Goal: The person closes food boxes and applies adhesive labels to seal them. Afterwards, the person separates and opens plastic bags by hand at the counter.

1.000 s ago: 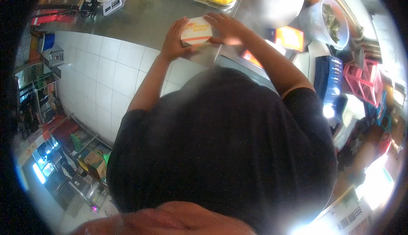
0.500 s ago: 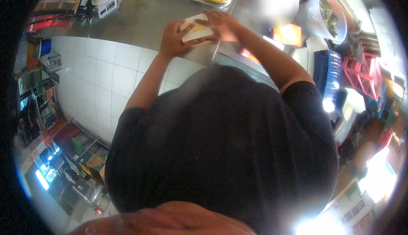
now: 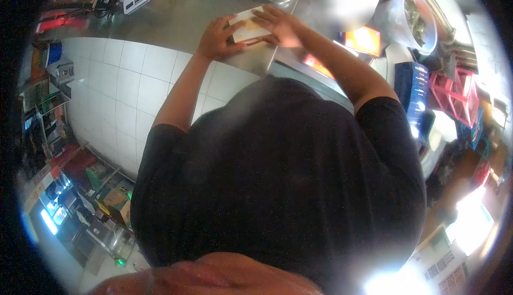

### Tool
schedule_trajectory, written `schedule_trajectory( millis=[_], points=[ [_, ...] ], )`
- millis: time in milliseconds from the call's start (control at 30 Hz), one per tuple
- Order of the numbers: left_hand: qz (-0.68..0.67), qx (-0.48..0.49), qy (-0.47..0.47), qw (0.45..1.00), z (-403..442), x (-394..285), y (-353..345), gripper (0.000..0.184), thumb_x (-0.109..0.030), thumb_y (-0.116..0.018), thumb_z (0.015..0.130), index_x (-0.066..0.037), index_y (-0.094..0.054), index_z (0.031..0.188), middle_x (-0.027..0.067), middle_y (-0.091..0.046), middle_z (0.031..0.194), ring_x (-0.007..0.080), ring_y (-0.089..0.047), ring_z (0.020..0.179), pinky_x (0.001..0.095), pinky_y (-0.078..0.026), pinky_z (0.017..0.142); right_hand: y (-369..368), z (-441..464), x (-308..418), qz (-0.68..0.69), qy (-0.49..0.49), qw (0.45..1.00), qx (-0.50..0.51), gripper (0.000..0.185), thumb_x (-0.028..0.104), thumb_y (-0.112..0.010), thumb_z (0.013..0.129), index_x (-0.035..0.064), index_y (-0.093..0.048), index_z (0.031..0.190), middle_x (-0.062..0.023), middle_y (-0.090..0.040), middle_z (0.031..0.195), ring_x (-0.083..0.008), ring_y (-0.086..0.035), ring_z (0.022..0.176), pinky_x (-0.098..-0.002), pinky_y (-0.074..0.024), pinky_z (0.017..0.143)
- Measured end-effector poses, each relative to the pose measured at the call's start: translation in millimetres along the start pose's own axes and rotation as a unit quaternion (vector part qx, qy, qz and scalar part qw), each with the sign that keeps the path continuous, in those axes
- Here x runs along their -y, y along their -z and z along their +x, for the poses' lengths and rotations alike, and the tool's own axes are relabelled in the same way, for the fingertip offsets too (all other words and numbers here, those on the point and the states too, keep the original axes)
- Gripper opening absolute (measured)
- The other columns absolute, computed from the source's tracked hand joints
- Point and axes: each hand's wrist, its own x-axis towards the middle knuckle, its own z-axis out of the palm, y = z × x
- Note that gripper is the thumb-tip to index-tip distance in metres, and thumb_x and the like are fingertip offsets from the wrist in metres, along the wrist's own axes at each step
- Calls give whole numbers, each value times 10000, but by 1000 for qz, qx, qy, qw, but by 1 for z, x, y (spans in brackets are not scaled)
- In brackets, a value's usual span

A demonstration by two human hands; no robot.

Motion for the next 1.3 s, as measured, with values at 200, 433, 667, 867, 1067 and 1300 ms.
schedule_trajectory(
  millis=[200, 433, 667, 867, 1067, 1300],
  points=[
    [-40, -88, 58, 994, 4, -19, -13, 713, -523, -831, 747, -199, -638, 1352, 179, -532, 1400, 390, -542, 1224, 497, -471, 1003, 14, 0, 9, -76, 28, 997, 16, 669, 328, -643, 966, 257, -376, 1576, -136, -337, 1640, -448, -342, 1480, -506, -283, 1250],
    [62, -73, 56, 994, 8, -27, -10, 689, -519, -822, 753, -304, -638, 1382, 164, -537, 1379, 387, -544, 1208, 521, -422, 1026, 4, -2, -3, -63, 44, 997, 5, 702, 191, -595, 940, 254, -348, 1594, -115, -340, 1647, -407, -361, 1485, -497, -287, 1257],
    [63, -16, 114, 991, 10, -28, -16, 690, -626, -732, 813, -311, -614, 1416, 151, -517, 1411, 393, -519, 1245, 542, -391, 1038, 15, -6, -2, -31, 7, 999, 28, 850, 79, -677, 836, 249, -337, 1596, -79, -344, 1650, -398, -363, 1485, -476, -340, 1239],
    [104, -6, 109, 989, 9, -35, -22, 733, -664, -687, 828, -323, -570, 1467, 176, -479, 1482, 419, -501, 1282, 558, -410, 1025, 3, -12, -5, -49, 16, 999, 13, 751, 228, -689, 905, 223, -366, 1583, -78, -344, 1650, -389, -318, 1509, -468, -345, 1231],
    [99, 49, 80, 991, 18, -32, -4, 611, -559, -672, 883, -388, -560, 1458, 126, -540, 1432, 371, -621, 1152, 496, -508, 944, 3, -9, 14, -36, -17, 996, -78, 728, 335, -754, 864, 108, -485, 1502, -108, -429, 1595, -379, -394, 1466, -483, -375, 1196],
    [130, 60, 90, 986, 14, -29, -10, 555, -493, -685, 897, -384, -585, 1432, 39, -586, 1356, 297, -690, 1044, 435, -584, 786, -7, -10, 10, -19, -20, 998, -61, 755, 394, -739, 887, 89, -454, 1517, -111, -443, 1583, -394, -414, 1448, -483, -418, 1159]
  ],
)
